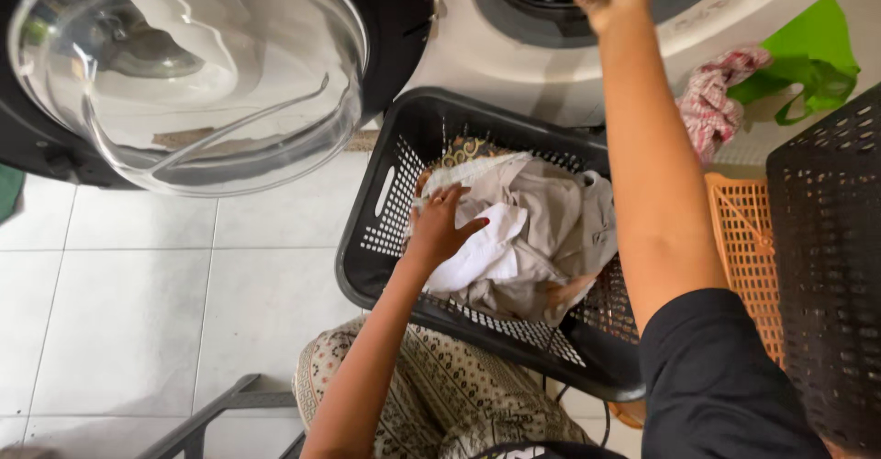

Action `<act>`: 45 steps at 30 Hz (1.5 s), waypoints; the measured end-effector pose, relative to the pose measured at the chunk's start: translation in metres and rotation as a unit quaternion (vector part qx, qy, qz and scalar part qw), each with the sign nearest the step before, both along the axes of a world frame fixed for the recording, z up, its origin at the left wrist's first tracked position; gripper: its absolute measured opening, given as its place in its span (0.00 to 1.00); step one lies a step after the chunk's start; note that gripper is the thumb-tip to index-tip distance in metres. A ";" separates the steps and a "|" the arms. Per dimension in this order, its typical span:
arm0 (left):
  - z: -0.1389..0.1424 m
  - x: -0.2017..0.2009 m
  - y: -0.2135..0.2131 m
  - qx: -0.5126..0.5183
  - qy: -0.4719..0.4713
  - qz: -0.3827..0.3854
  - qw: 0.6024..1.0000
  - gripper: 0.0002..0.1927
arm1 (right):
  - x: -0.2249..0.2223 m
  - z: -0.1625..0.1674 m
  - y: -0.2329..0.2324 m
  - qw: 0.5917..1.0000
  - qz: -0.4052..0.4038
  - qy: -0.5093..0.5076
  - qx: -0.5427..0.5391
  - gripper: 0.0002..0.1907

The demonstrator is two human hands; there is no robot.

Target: The person sits on the floor of a laundry area, takes garments one at a time from a black plastic basket, and loads them into the drum of a front-loading washing machine. After emptying the basket, the person picks up a shoe and scrubs its sole with a brush.

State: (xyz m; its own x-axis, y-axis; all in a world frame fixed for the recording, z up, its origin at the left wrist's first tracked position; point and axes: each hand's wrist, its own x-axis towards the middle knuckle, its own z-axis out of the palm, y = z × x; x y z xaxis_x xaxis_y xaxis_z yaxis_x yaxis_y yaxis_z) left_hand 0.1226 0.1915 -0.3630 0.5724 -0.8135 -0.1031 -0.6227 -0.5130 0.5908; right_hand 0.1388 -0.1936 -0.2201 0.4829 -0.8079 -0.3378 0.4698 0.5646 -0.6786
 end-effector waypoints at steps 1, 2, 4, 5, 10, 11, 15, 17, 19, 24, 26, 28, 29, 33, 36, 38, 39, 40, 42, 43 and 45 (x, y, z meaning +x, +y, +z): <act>-0.007 -0.002 -0.001 -0.012 -0.009 -0.009 1.000 0.37 | 0.001 -0.013 0.011 0.994 -0.016 0.108 0.003 0.20; -0.013 -0.003 0.001 0.001 -0.030 0.000 1.000 0.38 | -0.001 -0.028 0.026 0.984 -0.027 0.127 -0.119 0.20; -0.022 0.000 0.004 0.025 -0.078 0.016 0.997 0.38 | -0.015 -0.066 0.058 0.920 -0.045 0.153 -0.358 0.23; -0.024 0.000 0.005 0.019 -0.074 0.021 0.997 0.37 | -0.027 -0.085 0.072 0.854 -0.012 0.206 -0.478 0.17; -0.025 0.004 0.018 0.008 -0.028 0.035 0.999 0.35 | -0.121 -0.185 0.153 0.516 0.016 0.397 -0.759 0.20; -0.024 0.004 0.019 0.007 -0.025 0.035 0.999 0.35 | -0.137 -0.199 0.166 0.296 -0.096 0.483 -0.818 0.34; -0.013 0.001 0.014 -0.031 -0.012 0.000 0.999 0.45 | -0.168 -0.206 0.192 0.565 0.154 0.503 -0.635 0.05; -0.006 -0.008 0.010 -0.076 0.002 -0.019 0.997 0.55 | -0.175 -0.175 0.193 0.688 0.211 0.447 -0.531 0.10; 0.000 -0.022 0.005 -0.138 0.024 -0.026 0.990 0.67 | -0.182 -0.126 0.194 0.797 0.176 0.325 -0.477 0.14; -0.012 -0.052 -0.008 -0.108 0.084 -0.093 0.986 0.76 | -0.190 0.021 0.215 0.888 0.136 -0.074 -0.433 0.13; -0.033 -0.056 -0.005 -0.193 0.073 -0.102 0.973 0.71 | -0.181 0.057 0.235 0.901 0.148 -0.118 -0.391 0.11; -0.062 -0.053 -0.002 -0.260 0.015 -0.111 0.959 0.58 | -0.165 0.065 0.256 0.894 0.165 -0.108 -0.402 0.10; -0.075 -0.047 -0.001 -0.241 0.028 -0.115 0.963 0.46 | -0.159 0.062 0.262 0.887 0.178 -0.106 -0.413 0.11; -0.103 -0.021 0.016 -0.232 0.205 -0.035 0.950 0.17 | -0.151 0.010 0.256 0.736 0.135 0.154 -0.646 0.42; -0.081 -0.010 0.040 -0.337 0.288 0.085 0.892 0.22 | -0.162 -0.037 0.241 0.775 0.240 0.118 -0.572 0.74; -0.052 -0.010 0.052 -0.324 -0.022 -0.029 0.945 0.21 | -0.166 -0.064 0.251 0.852 0.276 0.055 -0.442 0.70; -0.037 -0.012 0.050 -0.395 0.160 0.029 0.904 0.23 | -0.169 -0.075 0.261 0.881 0.291 0.026 -0.372 0.68; -0.022 -0.013 0.047 -0.451 0.332 0.084 0.824 0.26 | -0.170 -0.084 0.270 0.904 0.304 -0.005 -0.302 0.65; 0.007 -0.004 0.042 -0.465 0.461 0.126 0.745 0.26 | -0.170 -0.096 0.284 0.931 0.326 -0.067 -0.153 0.62; 0.020 0.006 0.040 -0.441 0.432 0.118 0.778 0.24 | -0.169 -0.100 0.284 0.935 0.333 -0.096 -0.075 0.60; 0.037 0.016 0.034 -0.409 0.415 0.100 0.806 0.26 | -0.166 -0.102 0.270 0.950 0.236 -0.103 -0.174 0.50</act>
State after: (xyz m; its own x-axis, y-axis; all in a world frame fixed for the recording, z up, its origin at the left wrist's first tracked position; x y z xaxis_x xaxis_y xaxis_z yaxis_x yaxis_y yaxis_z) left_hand 0.1384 0.2250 -0.3261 0.7104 -0.7038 0.0050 0.2094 0.2181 0.9532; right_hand -0.0272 0.0766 -0.3222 0.8464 -0.5300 0.0514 0.3628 0.5033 -0.7843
